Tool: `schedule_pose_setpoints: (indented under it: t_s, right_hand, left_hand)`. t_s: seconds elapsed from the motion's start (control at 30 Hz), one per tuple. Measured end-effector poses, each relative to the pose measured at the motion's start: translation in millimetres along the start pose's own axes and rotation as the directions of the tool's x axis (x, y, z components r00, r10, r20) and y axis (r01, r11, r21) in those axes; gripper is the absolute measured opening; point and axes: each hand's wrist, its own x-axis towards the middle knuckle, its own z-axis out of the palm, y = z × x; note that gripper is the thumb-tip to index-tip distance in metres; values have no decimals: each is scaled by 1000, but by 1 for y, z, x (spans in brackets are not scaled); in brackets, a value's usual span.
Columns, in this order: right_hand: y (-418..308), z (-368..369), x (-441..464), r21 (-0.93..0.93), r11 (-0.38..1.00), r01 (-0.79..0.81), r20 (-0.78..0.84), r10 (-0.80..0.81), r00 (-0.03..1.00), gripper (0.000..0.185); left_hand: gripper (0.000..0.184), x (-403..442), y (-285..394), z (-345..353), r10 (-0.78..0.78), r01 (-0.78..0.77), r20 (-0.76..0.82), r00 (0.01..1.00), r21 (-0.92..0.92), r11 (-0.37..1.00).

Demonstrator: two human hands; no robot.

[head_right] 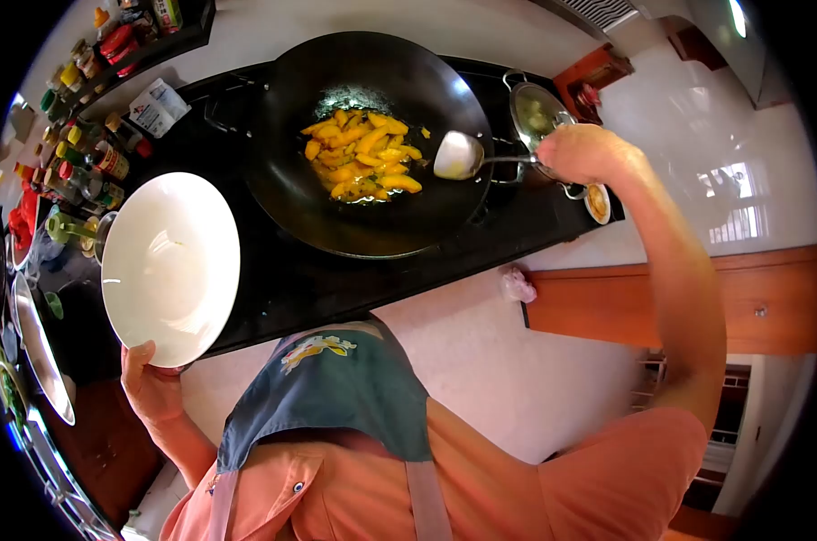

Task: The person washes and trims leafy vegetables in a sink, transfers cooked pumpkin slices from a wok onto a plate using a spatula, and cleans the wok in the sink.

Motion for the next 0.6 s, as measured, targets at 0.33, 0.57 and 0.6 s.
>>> schedule_pose_setpoints:
  t_s: [0.33,0.57,0.6]
  right_hand:
    - [-89,7,7,540,784,-308,426,61,902,39]
    - [-153,57,41,771,621,-142,19,200,980,36]
    - [-153,67,44,777,623,-89,-42,192,980,38]
  left_hand:
    - [37,25,6,-13,-32,32,57,998,-9,999]
    - [53,32,-1,-45,-120,130,112,987,-90,987]
    - [51,26,-1,-32,-119,125,57,991,-133,983]
